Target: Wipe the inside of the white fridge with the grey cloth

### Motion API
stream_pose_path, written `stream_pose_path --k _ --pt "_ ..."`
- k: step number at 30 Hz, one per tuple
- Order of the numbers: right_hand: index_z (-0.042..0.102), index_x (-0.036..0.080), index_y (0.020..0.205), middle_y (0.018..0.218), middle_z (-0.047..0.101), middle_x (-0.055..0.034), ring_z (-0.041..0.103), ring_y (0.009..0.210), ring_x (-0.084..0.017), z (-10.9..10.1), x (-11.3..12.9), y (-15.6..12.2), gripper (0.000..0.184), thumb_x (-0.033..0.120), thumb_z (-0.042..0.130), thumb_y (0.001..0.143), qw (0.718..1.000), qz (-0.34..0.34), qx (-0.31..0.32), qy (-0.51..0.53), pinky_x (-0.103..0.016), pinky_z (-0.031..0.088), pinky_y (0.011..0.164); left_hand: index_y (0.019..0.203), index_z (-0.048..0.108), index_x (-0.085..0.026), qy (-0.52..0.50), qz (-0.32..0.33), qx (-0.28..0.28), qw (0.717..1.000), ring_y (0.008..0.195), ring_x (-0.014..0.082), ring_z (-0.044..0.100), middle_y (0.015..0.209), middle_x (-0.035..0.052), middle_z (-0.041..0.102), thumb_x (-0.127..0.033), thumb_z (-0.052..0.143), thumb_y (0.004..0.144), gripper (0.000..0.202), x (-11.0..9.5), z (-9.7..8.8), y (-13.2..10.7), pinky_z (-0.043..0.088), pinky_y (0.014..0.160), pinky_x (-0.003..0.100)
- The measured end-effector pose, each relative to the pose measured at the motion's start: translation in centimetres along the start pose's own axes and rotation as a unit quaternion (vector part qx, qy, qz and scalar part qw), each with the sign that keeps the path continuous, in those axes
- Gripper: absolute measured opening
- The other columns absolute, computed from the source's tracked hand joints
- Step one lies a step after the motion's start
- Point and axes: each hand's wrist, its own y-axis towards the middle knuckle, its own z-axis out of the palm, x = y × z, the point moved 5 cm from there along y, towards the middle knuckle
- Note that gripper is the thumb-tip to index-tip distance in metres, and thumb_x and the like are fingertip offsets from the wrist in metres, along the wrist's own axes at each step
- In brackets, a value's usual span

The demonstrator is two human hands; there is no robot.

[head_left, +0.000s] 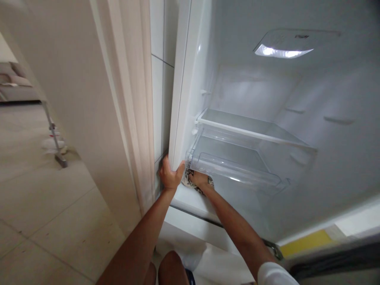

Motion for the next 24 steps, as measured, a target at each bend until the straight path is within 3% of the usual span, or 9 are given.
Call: stream_pose_path --k 5,13,16,17,18,20,22,24 --pt "0.053 0.02 0.144 0.139 0.066 -0.0134 0.066 0.12 -0.029 -0.4 0.6 -5.3 0.058 0.032 0.057 0.088 1.0 -0.013 0.004 0.003 -0.039 0.05 0.101 0.125 0.059 -0.013 0.023 -0.024 0.029 0.999 0.099 0.0333 0.073 0.106 0.0174 0.074 -0.048 0.076 0.08 0.06 -0.4 0.0 0.2 0.053 0.082 0.039" --pt "0.06 0.019 0.137 0.133 0.069 -0.0128 0.067 0.117 -0.029 -1.8 2.0 -12.3 0.058 0.026 0.058 0.08 0.997 -0.024 -0.019 0.075 -0.04 0.049 0.104 0.129 0.057 -0.015 0.016 -0.057 0.088 0.994 0.106 0.0336 0.073 0.111 0.0162 0.076 -0.047 0.072 0.087 0.055 -1.0 -0.4 0.2 0.055 0.085 0.039" --pt "0.064 0.017 0.129 0.122 0.074 -0.009 0.069 0.109 -0.023 -1.7 1.6 -16.0 0.052 0.028 0.054 0.079 0.976 0.011 -0.08 0.204 -0.034 0.051 0.1 0.133 0.055 -0.014 0.013 -0.081 0.11 0.991 0.113 0.0352 0.071 0.119 0.0186 0.074 -0.046 0.072 0.088 0.058 -1.7 -0.9 0.0 0.055 0.091 0.04" --pt "0.067 0.016 0.122 0.114 0.076 -0.0083 0.07 0.102 -0.022 -1.7 1.1 -17.5 0.048 0.03 0.055 0.078 0.948 0.045 -0.116 0.292 -0.033 0.053 0.096 0.134 0.055 -0.014 0.012 -0.086 0.114 0.99 0.115 0.0356 0.07 0.121 0.0191 0.074 -0.046 0.072 0.088 0.059 -2.0 -1.2 0.0 0.055 0.093 0.041" --pt "0.068 0.016 0.114 0.106 0.077 -0.0074 0.07 0.095 -0.022 -1.6 0.5 -19.0 0.044 0.034 0.056 0.076 0.903 0.087 -0.153 0.391 -0.032 0.055 0.09 0.135 0.055 -0.014 0.009 -0.092 0.119 0.989 0.117 0.036 0.07 0.123 0.0195 0.073 -0.046 0.072 0.087 0.06 -2.4 -1.4 0.1 0.054 0.094 0.042" --pt "0.068 0.016 0.103 0.092 0.077 -0.0046 0.07 0.083 -0.022 -1.4 -0.6 -22.0 0.041 0.04 0.064 0.071 0.776 0.169 -0.21 0.57 -0.032 0.057 0.08 0.137 0.054 -0.014 -0.004 -0.109 0.135 0.985 0.122 0.0366 0.068 0.128 0.0199 0.071 -0.045 0.073 0.088 0.061 -3.0 -1.9 0.3 0.054 0.099 0.044" --pt "0.067 0.018 0.102 0.086 0.076 -0.0015 0.069 0.076 -0.02 -1.5 -1.1 -24.5 0.046 0.044 0.073 0.065 0.674 0.213 -0.233 0.668 -0.032 0.057 0.073 0.139 0.055 -0.014 -0.019 -0.13 0.155 0.979 0.125 0.0366 0.065 0.133 0.0202 0.069 -0.043 0.074 0.087 0.063 -3.4 -2.4 0.6 0.052 0.103 0.046" --pt "0.067 0.019 0.105 0.084 0.075 0.0 0.068 0.073 -0.019 -2.4 -1.3 -26.4 0.052 0.043 0.078 0.06 0.616 0.225 -0.254 0.711 -0.031 0.056 0.071 0.14 0.056 -0.012 -0.028 -0.144 0.172 0.974 0.128 0.036 0.064 0.137 0.0208 0.067 -0.036 0.074 0.086 0.061 -3.8 -3.2 0.6 0.05 0.107 0.047"
